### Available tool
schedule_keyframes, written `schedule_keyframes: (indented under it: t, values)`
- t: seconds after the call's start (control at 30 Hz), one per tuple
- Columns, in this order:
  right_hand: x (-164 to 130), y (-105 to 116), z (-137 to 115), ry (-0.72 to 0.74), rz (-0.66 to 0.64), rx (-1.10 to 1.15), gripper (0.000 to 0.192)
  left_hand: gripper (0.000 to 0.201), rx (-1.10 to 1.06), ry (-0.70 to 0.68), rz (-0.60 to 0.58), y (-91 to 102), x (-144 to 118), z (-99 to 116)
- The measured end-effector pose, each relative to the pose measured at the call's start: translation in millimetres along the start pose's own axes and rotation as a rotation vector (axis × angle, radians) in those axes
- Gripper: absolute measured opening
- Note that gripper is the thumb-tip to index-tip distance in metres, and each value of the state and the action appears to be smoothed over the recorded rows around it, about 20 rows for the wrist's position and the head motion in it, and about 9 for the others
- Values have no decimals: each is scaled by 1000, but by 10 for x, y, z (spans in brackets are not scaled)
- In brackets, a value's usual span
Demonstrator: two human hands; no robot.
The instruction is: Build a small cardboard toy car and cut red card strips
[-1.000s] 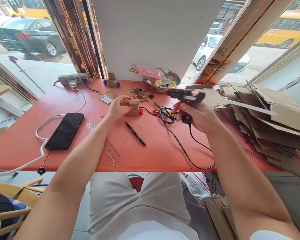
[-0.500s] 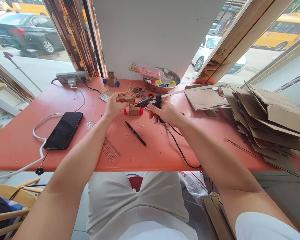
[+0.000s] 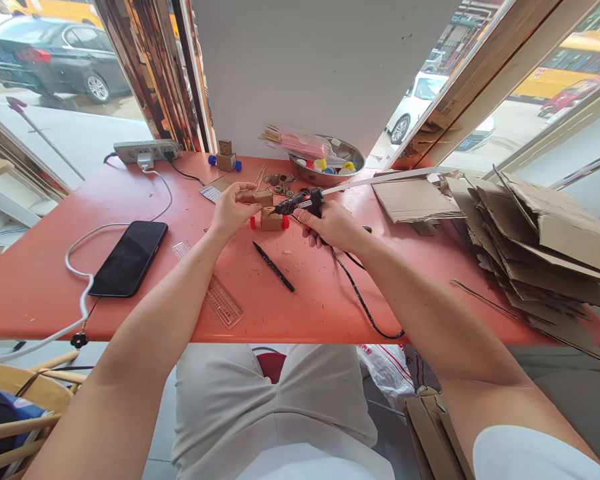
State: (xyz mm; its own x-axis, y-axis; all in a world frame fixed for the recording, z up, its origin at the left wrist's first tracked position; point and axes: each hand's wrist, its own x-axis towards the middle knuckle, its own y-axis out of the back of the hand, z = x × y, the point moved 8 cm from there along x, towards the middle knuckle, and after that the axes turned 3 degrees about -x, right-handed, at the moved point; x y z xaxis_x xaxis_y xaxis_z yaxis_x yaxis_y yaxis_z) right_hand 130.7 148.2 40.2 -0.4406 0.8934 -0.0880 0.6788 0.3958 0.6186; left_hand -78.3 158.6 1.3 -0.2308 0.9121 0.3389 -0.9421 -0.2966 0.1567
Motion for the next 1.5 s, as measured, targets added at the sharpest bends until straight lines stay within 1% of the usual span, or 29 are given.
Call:
schedule_keyframes:
  t: [0.13,0.3,0.43,0.6,0.77,0.9,1.0,1.13,1.2,1.37,1.5]
  values:
    - [-20,2,-30,1,5,-58,53,33,-2,1,0,2,-9,8]
    - [-48,10,-47,-19,13,-67,53,34,4,28,2,-15,-24,20]
    - [-62,34,-71,14,8,-56,54,35,0,38,-5,-27,-29,38]
    - [-77,68,-61,-22,15,-92,54,32,2,37,-29,-43,-35,51]
    - [-74,52,-85,18,6,-115,51,30,3,32,-48,-62,-50,76]
    - [-93,72,-102,42,43,-202,46,30,-2,34,-51,-65,-58,99]
    - [-108,78,-143,94,79,-326,41,29,-6,32,-55,-68,-63,107]
    - [-136,49,-241,229,117,-499,21,30,-3,31,-58,-70,-69,98]
    - [-148,23,-256,263,114,-563,16,31,6,27,-58,-68,-70,94]
    - [-158,-11,-211,269,101,-683,25,31,26,22,-50,-61,-67,106]
    - [-167,-15,-215,283,105,-655,29,30,16,36,-49,-56,-64,108]
